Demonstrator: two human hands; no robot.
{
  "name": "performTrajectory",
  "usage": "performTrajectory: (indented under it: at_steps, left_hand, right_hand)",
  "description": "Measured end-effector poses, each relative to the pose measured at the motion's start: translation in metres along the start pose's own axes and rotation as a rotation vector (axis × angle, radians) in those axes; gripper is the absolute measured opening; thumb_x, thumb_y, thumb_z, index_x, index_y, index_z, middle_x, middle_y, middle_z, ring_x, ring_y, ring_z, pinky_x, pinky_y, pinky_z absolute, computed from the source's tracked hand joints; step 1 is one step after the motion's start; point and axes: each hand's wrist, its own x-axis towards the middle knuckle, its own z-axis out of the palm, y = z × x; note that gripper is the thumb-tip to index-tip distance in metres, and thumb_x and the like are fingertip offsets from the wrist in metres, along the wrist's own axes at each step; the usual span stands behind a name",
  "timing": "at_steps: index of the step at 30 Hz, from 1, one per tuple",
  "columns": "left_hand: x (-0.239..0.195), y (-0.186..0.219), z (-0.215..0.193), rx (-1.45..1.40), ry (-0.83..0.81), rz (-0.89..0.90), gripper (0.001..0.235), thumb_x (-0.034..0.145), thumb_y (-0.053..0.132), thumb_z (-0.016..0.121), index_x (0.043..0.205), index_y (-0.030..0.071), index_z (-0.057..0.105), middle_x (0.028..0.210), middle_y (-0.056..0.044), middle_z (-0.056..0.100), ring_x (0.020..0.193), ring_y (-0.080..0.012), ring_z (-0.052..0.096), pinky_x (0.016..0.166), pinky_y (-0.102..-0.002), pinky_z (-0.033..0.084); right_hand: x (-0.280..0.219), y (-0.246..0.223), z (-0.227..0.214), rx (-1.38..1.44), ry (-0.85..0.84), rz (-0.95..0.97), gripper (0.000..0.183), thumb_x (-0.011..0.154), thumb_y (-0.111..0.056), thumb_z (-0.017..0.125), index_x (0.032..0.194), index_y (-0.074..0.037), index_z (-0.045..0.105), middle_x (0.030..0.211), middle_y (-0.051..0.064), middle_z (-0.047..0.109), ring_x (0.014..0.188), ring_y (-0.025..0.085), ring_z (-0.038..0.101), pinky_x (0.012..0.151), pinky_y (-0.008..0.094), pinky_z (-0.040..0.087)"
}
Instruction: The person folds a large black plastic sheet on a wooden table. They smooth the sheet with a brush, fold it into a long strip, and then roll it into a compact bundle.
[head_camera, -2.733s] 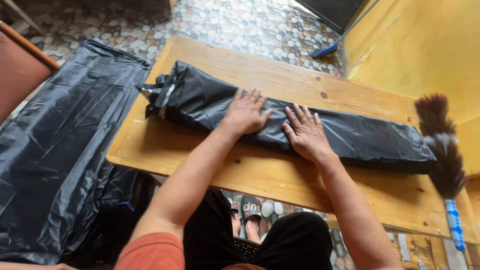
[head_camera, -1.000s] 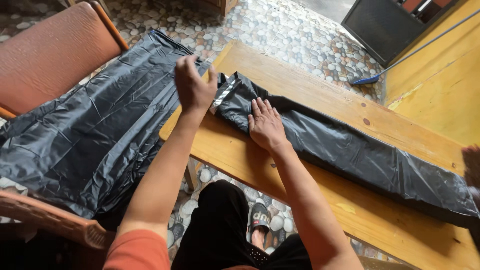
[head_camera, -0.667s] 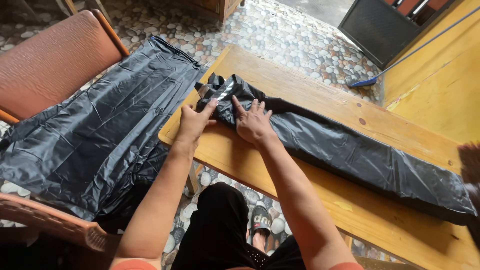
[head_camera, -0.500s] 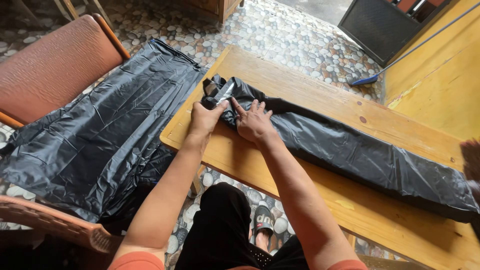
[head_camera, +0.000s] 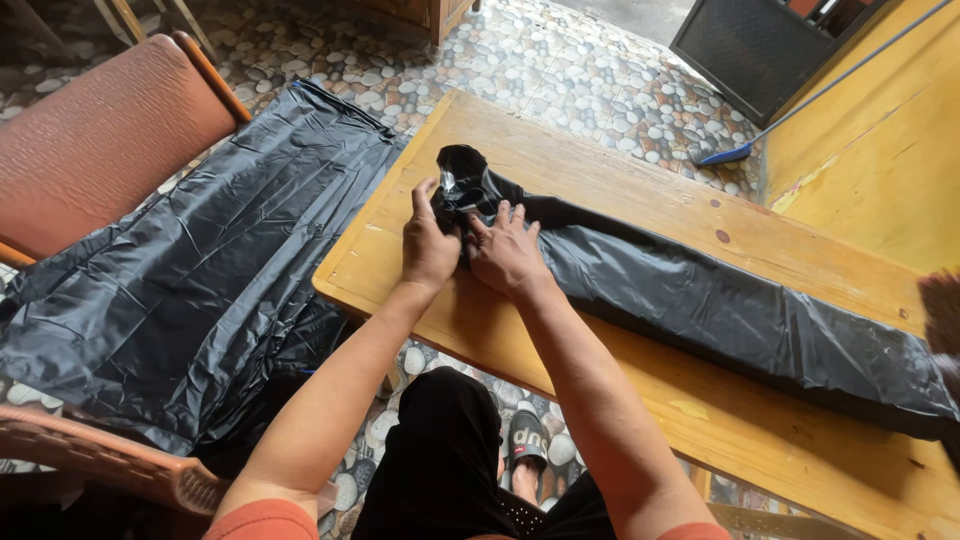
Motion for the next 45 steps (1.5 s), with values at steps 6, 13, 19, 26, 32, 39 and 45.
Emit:
performTrajectory:
  at_steps: [6, 13, 19, 26, 32, 39, 45]
  left_hand:
    - [0.009, -0.034, 0.019, 0.289, -0.112, 0.32, 0.071, 0.081, -0.007, 0.052, 0.15, 0.009, 0.053, 0.144, -0.019, 0.062, 0.131, -0.0359, 0.06, 0.11, -0.048, 0.051]
    - [0.013, -0.06, 0.032, 0.484, -0.14, 0.533, 0.065, 0.084, -0.006, 0.053, 0.144, 0.017, 0.063, 0.145, -0.003, 0.064, 0.14, -0.022, 0.053, 0.117, -0.036, 0.045]
    - [0.018, -0.065, 0.048, 0.792, -0.043, 0.71, 0.04, 0.094, 0.01, 0.06, 0.129, 0.025, 0.072, 0.133, 0.0, 0.071, 0.133, -0.0191, 0.06, 0.108, -0.036, 0.051]
    - [0.031, -0.072, 0.056, 0.92, -0.118, 0.803, 0.032, 0.092, 0.011, 0.063, 0.12, 0.02, 0.074, 0.126, -0.003, 0.074, 0.129, -0.0229, 0.063, 0.106, -0.037, 0.052]
    - [0.026, -0.021, -0.013, 0.479, -0.541, 0.457, 0.078, 0.082, 0.015, 0.062, 0.157, 0.01, 0.041, 0.151, -0.016, 0.053, 0.148, -0.0305, 0.04, 0.124, -0.047, 0.029]
    - [0.017, 0.013, -0.03, 0.536, -0.363, -0.051, 0.097, 0.087, 0.083, 0.053, 0.131, -0.002, 0.06, 0.13, -0.027, 0.06, 0.128, -0.0472, 0.057, 0.109, -0.059, 0.045]
    - [0.015, 0.016, -0.013, 0.401, -0.417, -0.175, 0.098, 0.075, 0.08, 0.069, 0.123, -0.005, 0.064, 0.123, -0.028, 0.068, 0.123, -0.0458, 0.063, 0.104, -0.058, 0.049]
  right_hand:
    - [-0.017, 0.001, -0.018, 0.012, -0.034, -0.011, 0.057, 0.095, -0.042, 0.046, 0.147, -0.02, 0.057, 0.167, 0.026, 0.026, 0.155, 0.048, 0.019, 0.119, 0.068, 0.027]
    - [0.001, 0.043, 0.009, 0.183, -0.036, -0.016, 0.063, 0.102, -0.043, 0.028, 0.152, -0.012, 0.051, 0.166, 0.017, 0.032, 0.157, 0.034, 0.023, 0.122, 0.057, 0.025]
    - [-0.006, 0.044, 0.001, 0.246, 0.074, -0.063, 0.061, 0.109, -0.047, 0.026, 0.154, -0.011, 0.047, 0.161, 0.015, 0.043, 0.153, 0.034, 0.034, 0.117, 0.058, 0.031]
    - [0.003, 0.039, 0.03, 0.198, 0.304, -0.012, 0.059, 0.098, -0.032, 0.054, 0.155, -0.04, 0.04, 0.145, 0.015, 0.052, 0.142, 0.038, 0.048, 0.11, 0.055, 0.039]
    - [0.018, 0.051, 0.053, 0.102, 0.347, 0.013, 0.051, 0.092, -0.037, 0.058, 0.142, -0.047, 0.058, 0.144, 0.007, 0.051, 0.143, 0.03, 0.044, 0.106, 0.05, 0.042]
    - [0.018, 0.051, 0.054, 0.106, 0.339, 0.033, 0.053, 0.089, -0.038, 0.059, 0.142, -0.048, 0.058, 0.146, 0.005, 0.048, 0.144, 0.028, 0.042, 0.106, 0.048, 0.04]
    - [0.012, 0.049, 0.053, 0.169, 0.369, 0.029, 0.056, 0.088, -0.034, 0.06, 0.143, -0.048, 0.058, 0.146, 0.006, 0.047, 0.145, 0.03, 0.041, 0.107, 0.048, 0.039]
